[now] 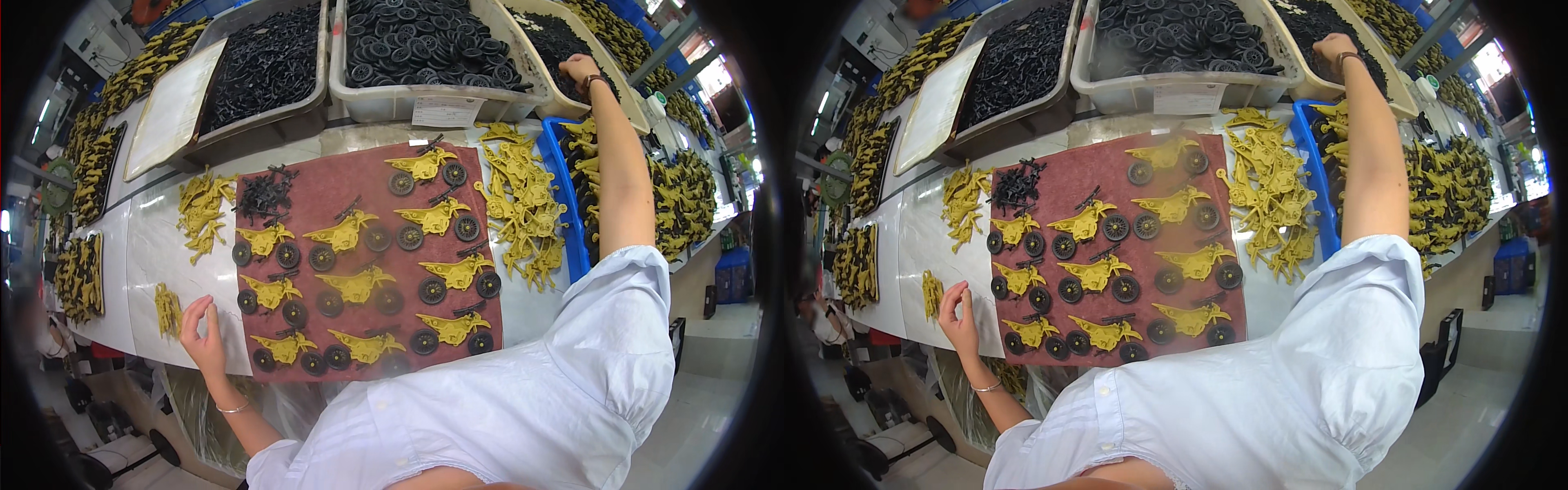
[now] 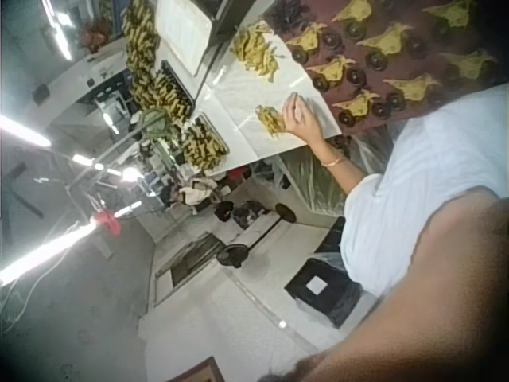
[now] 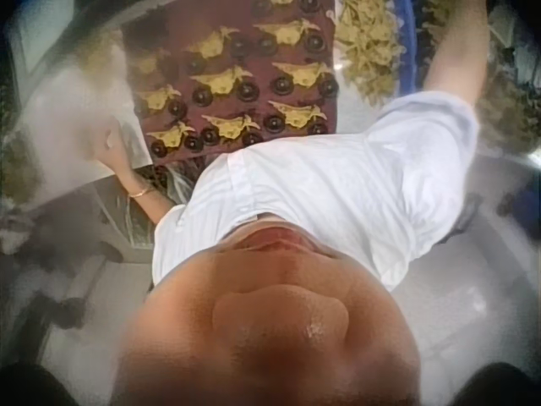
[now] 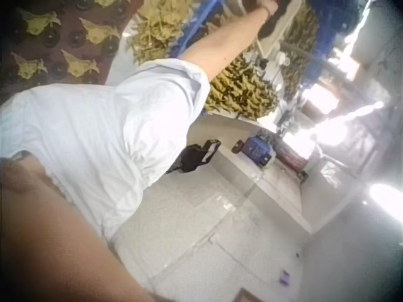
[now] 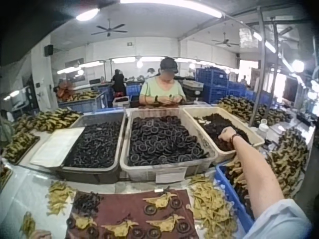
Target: The person assembles plastic toy motorcycles by hand, attaching wheels and other small plastic motorcycle parts.
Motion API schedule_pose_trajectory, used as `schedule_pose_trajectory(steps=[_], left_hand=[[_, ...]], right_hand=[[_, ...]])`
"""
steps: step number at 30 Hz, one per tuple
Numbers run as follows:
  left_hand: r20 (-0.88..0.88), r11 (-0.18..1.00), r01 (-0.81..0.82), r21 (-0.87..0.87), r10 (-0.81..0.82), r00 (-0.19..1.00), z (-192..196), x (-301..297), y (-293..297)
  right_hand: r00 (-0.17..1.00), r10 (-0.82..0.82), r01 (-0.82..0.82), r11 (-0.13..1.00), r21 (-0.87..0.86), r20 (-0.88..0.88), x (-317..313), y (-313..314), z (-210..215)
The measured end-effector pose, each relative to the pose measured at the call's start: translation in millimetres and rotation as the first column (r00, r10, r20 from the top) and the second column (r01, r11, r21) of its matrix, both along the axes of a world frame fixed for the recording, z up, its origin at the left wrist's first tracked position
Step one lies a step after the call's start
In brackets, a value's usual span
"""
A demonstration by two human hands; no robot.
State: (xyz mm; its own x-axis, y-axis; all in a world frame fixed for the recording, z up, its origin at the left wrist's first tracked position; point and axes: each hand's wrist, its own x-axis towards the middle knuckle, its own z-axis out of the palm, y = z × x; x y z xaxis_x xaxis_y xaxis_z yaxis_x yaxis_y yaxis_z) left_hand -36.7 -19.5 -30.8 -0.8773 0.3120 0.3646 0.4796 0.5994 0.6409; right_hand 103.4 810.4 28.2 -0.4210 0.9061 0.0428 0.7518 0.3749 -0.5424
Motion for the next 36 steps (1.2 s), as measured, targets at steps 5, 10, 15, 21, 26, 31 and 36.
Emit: schedule_pose_trajectory(steps=[5, 10, 15, 21, 26, 31, 36], left_hand=[[0.007, 0.998, 0.049, 0.037, -0.05, 0.999, -3.1, -6.9, 9.0], [-0.014, 0.999, 0.039, 0.038, -0.038, 0.999, 0.7, -2.7, 8.4], [-0.038, 0.997, 0.052, 0.065, -0.049, 0.998, 1.8, 4.7, 4.4], [-0.021, 0.997, 0.023, 0.071, -0.022, 1.0, 2.6, 15.5, -5.3], [0.013, 0.994, 0.02, 0.104, -0.021, 1.0, -0.6, 19.9, -8.2], [0.028, 0.994, 0.033, 0.105, -0.036, 0.999, -2.0, 17.9, -3.5], [0.042, 0.993, 0.048, 0.11, -0.053, 0.998, -5.0, 16.8, -2.5]], right_hand=[[0.85, 0.201, -0.211, 0.977, 0.034, -0.486, -26.4, -24.1, 44.2], [0.511, 0.715, -0.772, 0.626, 0.111, -0.478, -98.3, -224.8, 54.0], [0.078, 0.986, -0.968, 0.11, 0.227, -0.145, -124.9, -376.6, -4.6], [-0.033, 0.992, -0.977, -0.006, 0.213, -0.125, -150.9, -412.5, -64.0], [-0.029, 0.991, -0.971, 0.004, 0.239, -0.133, -149.6, -417.9, -75.2], [0.035, 0.986, -0.981, 0.066, 0.185, -0.166, -143.7, -423.2, -71.5], [0.079, 0.977, -0.964, 0.126, 0.236, -0.198, -138.8, -425.4, -69.0]])
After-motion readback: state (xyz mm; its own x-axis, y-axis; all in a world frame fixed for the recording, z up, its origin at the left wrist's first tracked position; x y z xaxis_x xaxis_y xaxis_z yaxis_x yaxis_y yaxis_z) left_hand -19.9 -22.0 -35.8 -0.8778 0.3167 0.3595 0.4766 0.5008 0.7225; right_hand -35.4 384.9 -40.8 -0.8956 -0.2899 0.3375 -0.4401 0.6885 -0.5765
